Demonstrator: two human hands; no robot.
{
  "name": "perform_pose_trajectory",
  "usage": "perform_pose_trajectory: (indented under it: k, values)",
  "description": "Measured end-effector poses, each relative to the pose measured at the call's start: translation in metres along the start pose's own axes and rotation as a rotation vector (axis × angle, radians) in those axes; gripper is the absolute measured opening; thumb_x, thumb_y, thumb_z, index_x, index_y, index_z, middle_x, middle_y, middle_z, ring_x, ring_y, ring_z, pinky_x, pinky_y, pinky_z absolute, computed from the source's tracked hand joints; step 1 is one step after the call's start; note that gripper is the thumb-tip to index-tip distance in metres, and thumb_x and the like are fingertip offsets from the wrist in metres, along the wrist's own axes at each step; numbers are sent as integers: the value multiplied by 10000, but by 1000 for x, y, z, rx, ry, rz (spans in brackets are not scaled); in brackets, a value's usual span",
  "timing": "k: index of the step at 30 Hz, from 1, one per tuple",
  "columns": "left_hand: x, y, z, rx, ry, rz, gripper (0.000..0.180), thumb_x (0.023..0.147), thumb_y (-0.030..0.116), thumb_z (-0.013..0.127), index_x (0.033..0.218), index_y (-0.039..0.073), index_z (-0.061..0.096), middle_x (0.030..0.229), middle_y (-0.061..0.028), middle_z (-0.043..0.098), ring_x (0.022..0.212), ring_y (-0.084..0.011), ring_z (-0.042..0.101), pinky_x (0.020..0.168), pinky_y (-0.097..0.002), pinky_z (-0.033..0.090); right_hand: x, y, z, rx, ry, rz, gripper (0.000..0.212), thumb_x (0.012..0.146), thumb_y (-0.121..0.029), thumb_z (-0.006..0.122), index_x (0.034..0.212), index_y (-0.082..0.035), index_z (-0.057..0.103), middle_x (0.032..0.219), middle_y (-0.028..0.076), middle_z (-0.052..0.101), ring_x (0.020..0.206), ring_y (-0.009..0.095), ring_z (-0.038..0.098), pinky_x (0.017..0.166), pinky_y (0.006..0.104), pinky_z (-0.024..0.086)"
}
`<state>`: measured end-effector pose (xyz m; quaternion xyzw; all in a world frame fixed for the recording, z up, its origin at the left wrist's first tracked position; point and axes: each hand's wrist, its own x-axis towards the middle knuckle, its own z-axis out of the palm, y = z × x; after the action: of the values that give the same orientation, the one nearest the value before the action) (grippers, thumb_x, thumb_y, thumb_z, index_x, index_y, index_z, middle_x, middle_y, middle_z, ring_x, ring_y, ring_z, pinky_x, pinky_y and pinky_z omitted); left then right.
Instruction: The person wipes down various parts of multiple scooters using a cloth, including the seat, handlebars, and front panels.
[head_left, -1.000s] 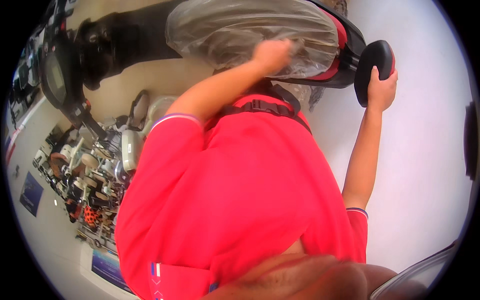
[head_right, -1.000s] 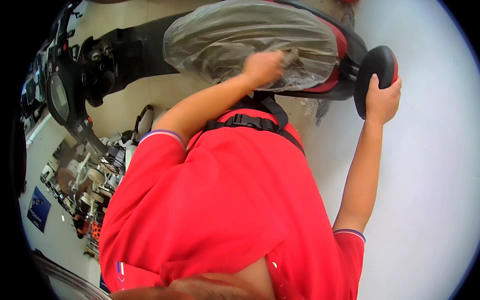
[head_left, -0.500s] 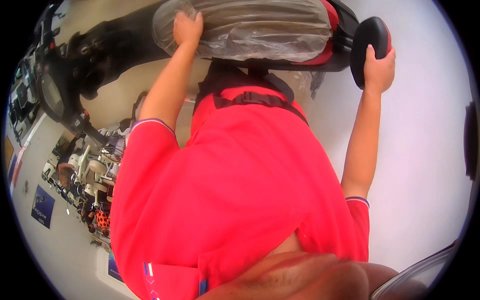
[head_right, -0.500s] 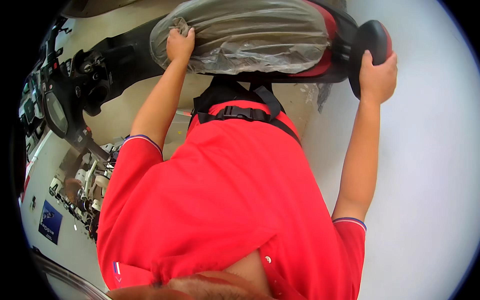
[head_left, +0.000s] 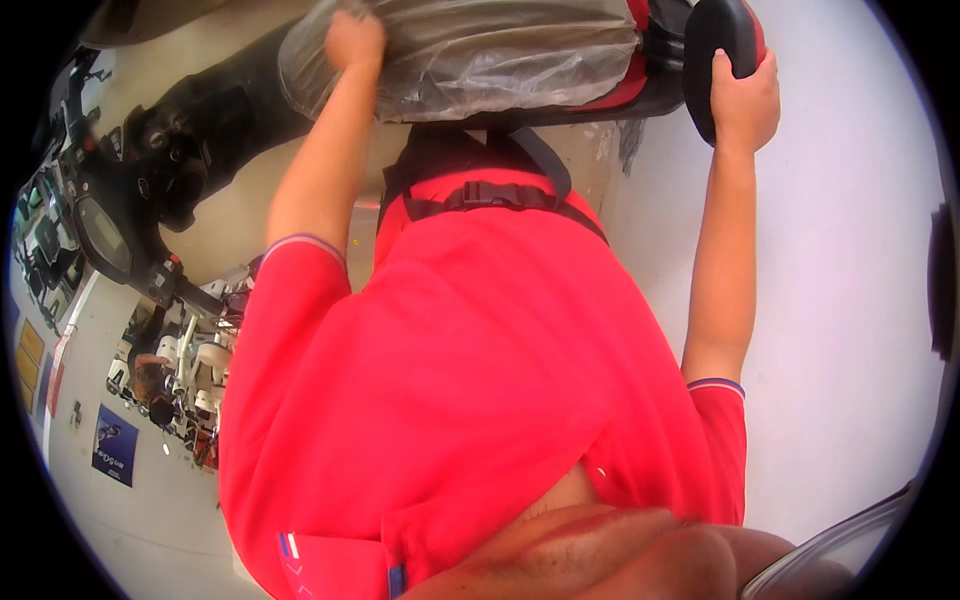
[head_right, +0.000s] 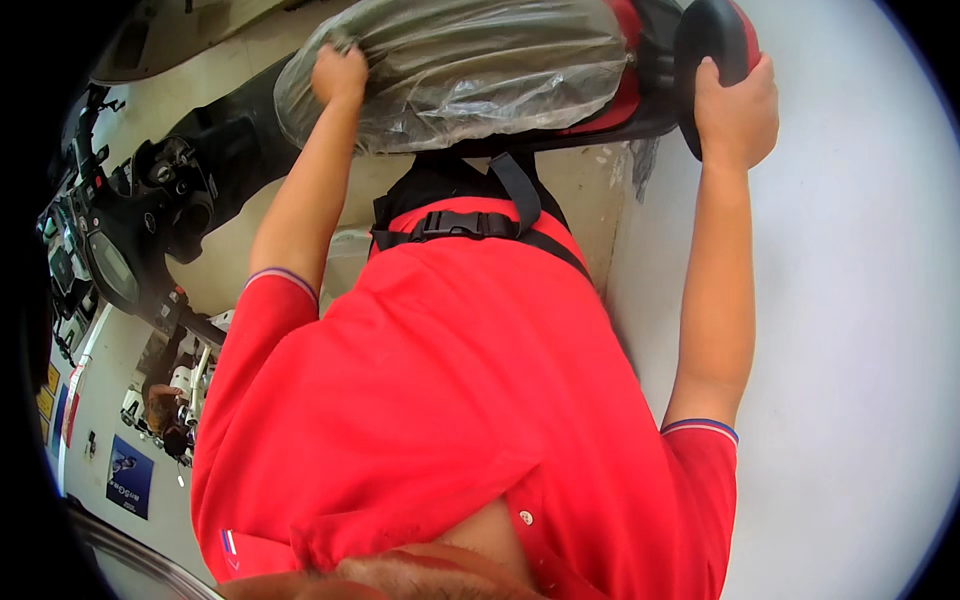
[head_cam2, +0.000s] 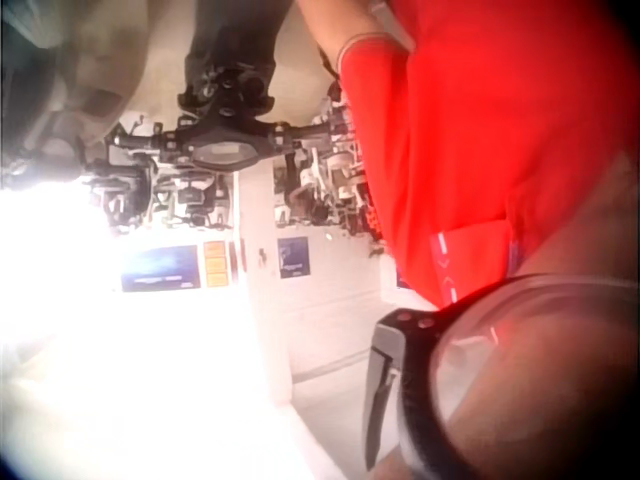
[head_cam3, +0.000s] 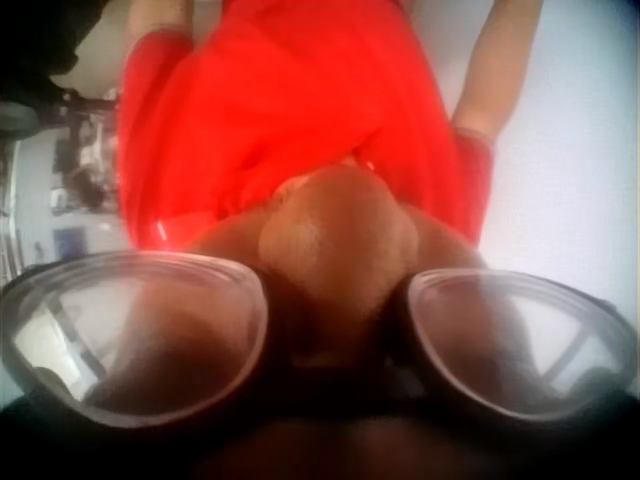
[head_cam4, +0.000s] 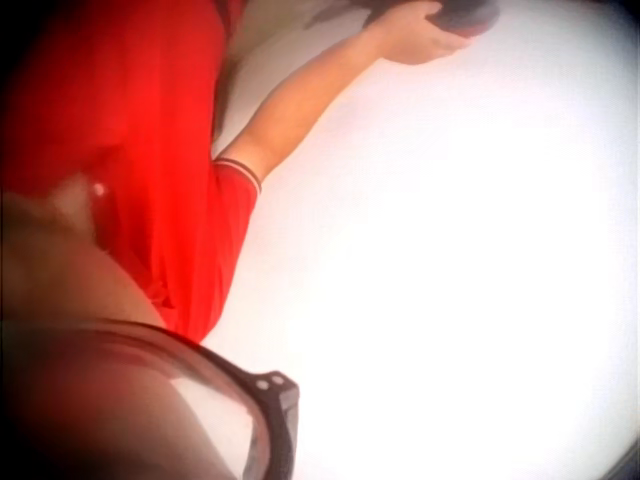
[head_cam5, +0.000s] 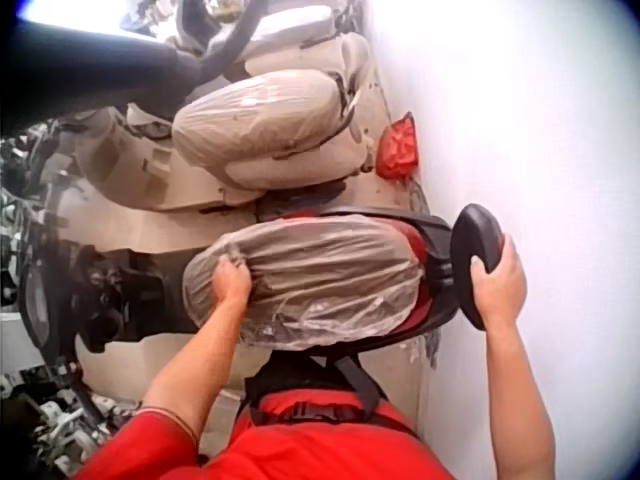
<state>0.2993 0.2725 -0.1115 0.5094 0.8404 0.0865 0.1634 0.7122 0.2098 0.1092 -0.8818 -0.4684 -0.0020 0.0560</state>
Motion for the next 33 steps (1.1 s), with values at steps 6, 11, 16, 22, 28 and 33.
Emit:
perform_pose_trajectory:
  k: [6,11,16,22,28,33]
  values:
    - [-9,147,44,-137,-21,219,228,838,170,536,1013,33,587,960,-231,649,904,-411,629,780,-493,512,-2,-1,-6,4,3,25,619,775,-414,641,1271,-64,515,1164,123,625,1062,324,602,860,421,489]
    - [-78,248,28,-214,-301,539,181,835,186,555,846,69,692,900,-176,680,855,-324,678,699,-420,549,2,-1,3,8,31,-11,619,771,-416,647,1269,-71,522,1165,136,628,1053,326,608,861,425,490]
    - [-177,280,54,43,-460,1071,194,780,172,592,888,94,733,920,-101,714,867,-263,691,728,-383,549,-1,-8,-3,26,42,16,610,759,-420,665,1257,-91,537,1146,126,640,1040,325,612,849,425,492]
    - [-66,265,18,14,-375,869,180,829,210,588,794,91,719,862,-164,696,814,-308,689,672,-415,553,-2,-5,0,53,41,11,599,760,-419,662,1259,-111,540,1141,115,643,1036,317,615,842,419,494]
    - [95,91,0,570,-515,311,322,847,256,560,1109,113,682,1117,-115,682,976,-325,667,822,-430,529,-3,1,-1,43,51,18,623,768,-422,653,1279,-90,526,1158,119,639,1049,317,612,850,414,494]
    - [173,-91,10,577,-516,-15,302,830,260,540,941,49,725,1066,-190,677,998,-297,660,821,-387,506,-1,-5,-1,11,12,-2,639,772,-424,648,1296,-81,518,1182,120,630,1072,312,604,872,414,486]
